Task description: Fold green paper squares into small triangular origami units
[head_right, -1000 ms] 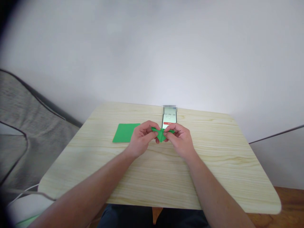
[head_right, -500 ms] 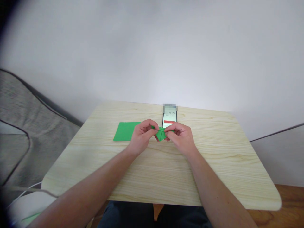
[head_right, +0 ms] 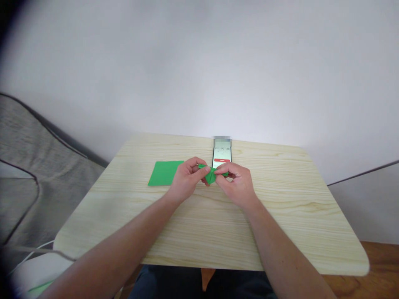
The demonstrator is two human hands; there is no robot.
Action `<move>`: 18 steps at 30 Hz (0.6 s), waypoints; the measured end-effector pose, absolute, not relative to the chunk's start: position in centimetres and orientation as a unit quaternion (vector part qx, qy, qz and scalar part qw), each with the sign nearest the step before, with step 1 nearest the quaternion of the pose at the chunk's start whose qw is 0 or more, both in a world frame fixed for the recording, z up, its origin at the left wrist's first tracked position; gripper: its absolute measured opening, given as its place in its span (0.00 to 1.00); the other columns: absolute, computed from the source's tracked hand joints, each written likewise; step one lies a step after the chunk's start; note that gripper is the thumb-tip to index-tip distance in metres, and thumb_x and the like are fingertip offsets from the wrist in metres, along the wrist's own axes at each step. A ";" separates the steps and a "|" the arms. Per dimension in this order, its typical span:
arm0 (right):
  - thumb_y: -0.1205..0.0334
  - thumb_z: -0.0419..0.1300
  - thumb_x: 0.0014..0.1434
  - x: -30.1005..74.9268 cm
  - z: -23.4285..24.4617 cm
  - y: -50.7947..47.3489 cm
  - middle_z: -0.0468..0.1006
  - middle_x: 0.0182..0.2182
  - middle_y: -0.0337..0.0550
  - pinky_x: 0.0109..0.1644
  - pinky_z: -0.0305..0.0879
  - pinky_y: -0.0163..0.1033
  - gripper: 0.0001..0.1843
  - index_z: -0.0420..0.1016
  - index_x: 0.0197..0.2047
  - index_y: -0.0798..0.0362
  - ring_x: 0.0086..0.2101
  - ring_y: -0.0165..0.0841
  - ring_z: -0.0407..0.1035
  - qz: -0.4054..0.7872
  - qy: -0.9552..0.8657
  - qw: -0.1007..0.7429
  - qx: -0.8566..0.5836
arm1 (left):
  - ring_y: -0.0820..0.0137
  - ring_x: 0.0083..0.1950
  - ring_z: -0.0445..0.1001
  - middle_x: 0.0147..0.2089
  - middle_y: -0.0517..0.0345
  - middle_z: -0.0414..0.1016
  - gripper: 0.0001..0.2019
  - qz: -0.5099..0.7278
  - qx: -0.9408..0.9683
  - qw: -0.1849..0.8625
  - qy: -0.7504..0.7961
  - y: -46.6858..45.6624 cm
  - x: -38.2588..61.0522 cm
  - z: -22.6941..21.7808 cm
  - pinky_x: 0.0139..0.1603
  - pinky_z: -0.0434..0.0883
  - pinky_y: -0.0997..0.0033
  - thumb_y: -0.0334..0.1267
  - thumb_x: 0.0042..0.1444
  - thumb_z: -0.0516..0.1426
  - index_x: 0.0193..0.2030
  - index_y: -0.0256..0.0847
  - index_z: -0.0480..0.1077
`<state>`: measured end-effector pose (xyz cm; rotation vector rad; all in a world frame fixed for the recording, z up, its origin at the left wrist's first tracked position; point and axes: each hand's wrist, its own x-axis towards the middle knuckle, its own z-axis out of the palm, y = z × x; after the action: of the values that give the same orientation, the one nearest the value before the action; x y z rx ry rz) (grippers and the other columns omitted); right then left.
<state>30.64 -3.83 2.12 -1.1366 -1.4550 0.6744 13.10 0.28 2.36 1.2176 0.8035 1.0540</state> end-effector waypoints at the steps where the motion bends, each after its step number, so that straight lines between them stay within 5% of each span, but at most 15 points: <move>1: 0.71 0.66 0.54 30.6 2.1 -3.8 0.83 0.34 0.42 0.38 0.73 0.38 0.07 0.82 0.34 0.51 0.35 0.34 0.77 0.280 -0.617 0.557 -0.481 | 0.72 0.21 0.75 0.20 0.63 0.73 0.17 0.458 0.529 0.624 0.348 0.3 13.1 2.3 0.23 0.72 0.74 0.47 0.54 0.68 0.36 0.37 0.70; 12: 0.68 0.68 0.56 30.8 2.0 -3.7 0.84 0.36 0.43 0.44 0.75 0.42 0.04 0.83 0.34 0.49 0.38 0.36 0.78 0.287 -0.598 0.589 -0.462 | 0.73 0.24 0.75 0.24 0.59 0.77 0.17 0.481 0.550 0.599 0.327 0.4 13.1 1.9 0.27 0.72 0.74 0.49 0.58 0.66 0.34 0.35 0.75; 18: 0.56 0.70 0.59 30.2 2.8 -3.6 0.85 0.34 0.42 0.40 0.77 0.42 0.17 0.81 0.51 0.48 0.35 0.36 0.79 0.383 -0.521 0.598 -0.473 | 0.75 0.27 0.74 0.27 0.59 0.77 0.14 0.511 0.551 0.578 0.318 -0.2 13.4 2.4 0.30 0.72 0.75 0.46 0.59 0.66 0.34 0.35 0.76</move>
<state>30.16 -3.64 2.80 -1.0979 -1.2089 0.8873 13.37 -0.25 2.36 1.2882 0.7450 1.1964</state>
